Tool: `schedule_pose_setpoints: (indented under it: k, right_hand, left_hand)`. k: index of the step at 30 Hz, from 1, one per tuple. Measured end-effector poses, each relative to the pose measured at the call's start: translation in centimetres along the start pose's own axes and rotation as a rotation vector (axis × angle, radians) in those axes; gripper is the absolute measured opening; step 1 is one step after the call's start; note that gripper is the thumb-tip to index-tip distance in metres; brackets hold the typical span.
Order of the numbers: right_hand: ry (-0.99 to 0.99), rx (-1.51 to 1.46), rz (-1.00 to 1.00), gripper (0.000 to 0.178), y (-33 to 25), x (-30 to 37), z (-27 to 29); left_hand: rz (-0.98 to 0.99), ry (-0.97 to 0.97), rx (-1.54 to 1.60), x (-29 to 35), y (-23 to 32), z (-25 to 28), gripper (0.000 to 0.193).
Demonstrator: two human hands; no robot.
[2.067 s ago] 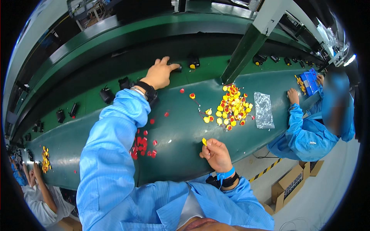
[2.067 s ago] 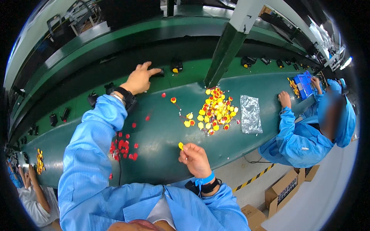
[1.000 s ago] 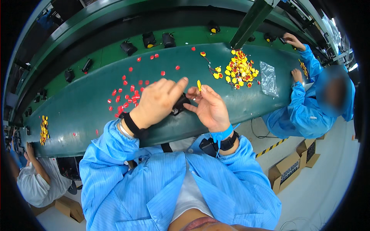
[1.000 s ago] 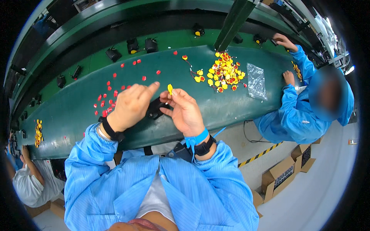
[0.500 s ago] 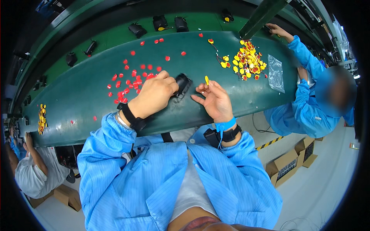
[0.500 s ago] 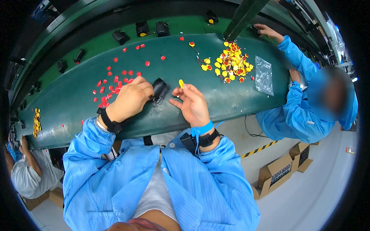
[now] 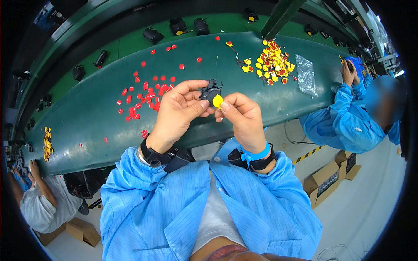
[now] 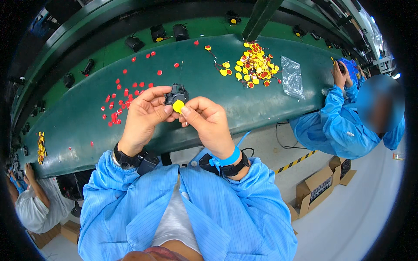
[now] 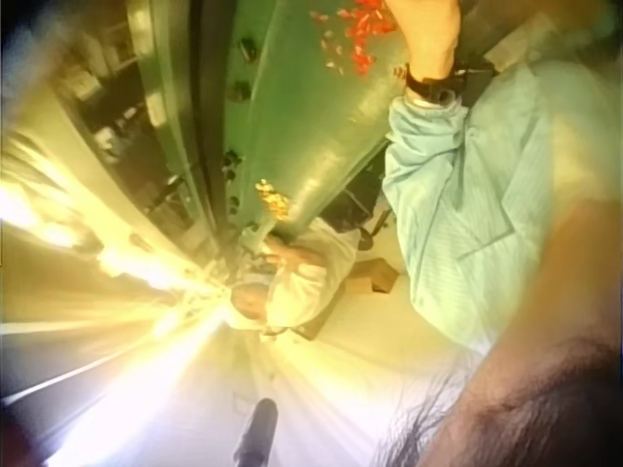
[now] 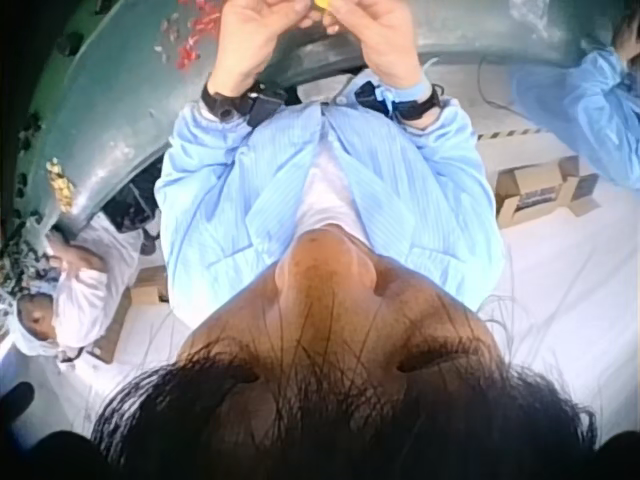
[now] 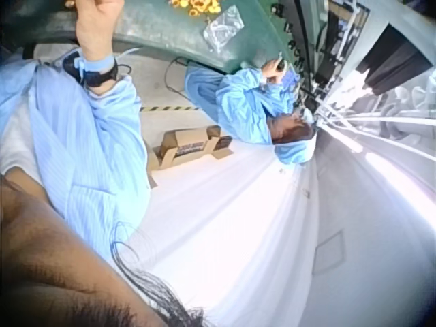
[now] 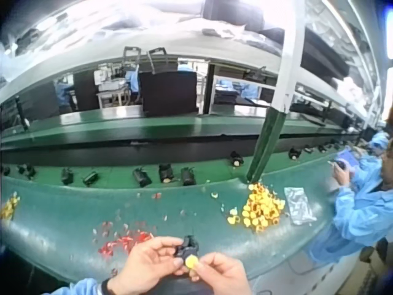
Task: The recorder and other workers are seen applying small yellow and red labels or caps to black plastic components on a green conveyor belt in a factory setting.
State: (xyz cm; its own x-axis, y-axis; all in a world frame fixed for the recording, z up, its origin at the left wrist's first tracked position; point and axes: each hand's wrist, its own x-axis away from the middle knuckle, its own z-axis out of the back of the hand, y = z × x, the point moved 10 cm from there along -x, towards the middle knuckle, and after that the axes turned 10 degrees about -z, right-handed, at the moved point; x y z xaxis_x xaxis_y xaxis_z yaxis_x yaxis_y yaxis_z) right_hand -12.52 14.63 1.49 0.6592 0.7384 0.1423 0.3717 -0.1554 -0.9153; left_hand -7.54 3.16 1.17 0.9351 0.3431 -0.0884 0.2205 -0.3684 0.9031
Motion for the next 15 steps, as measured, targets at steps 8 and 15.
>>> schedule_pose_setpoints:
  k: [8,15]
  right_hand:
    - [0.049,0.235,-0.087,0.011,-0.7,0.8,1.1]
    - [-0.029,0.485,-0.002,0.012,-1.8,1.3,0.2]
  left_hand:
    - [0.028,-0.061,-0.074,1.5,0.7,0.1,0.035]
    - [-0.03,-0.275,-0.408,1.7,2.0,-0.9,0.037]
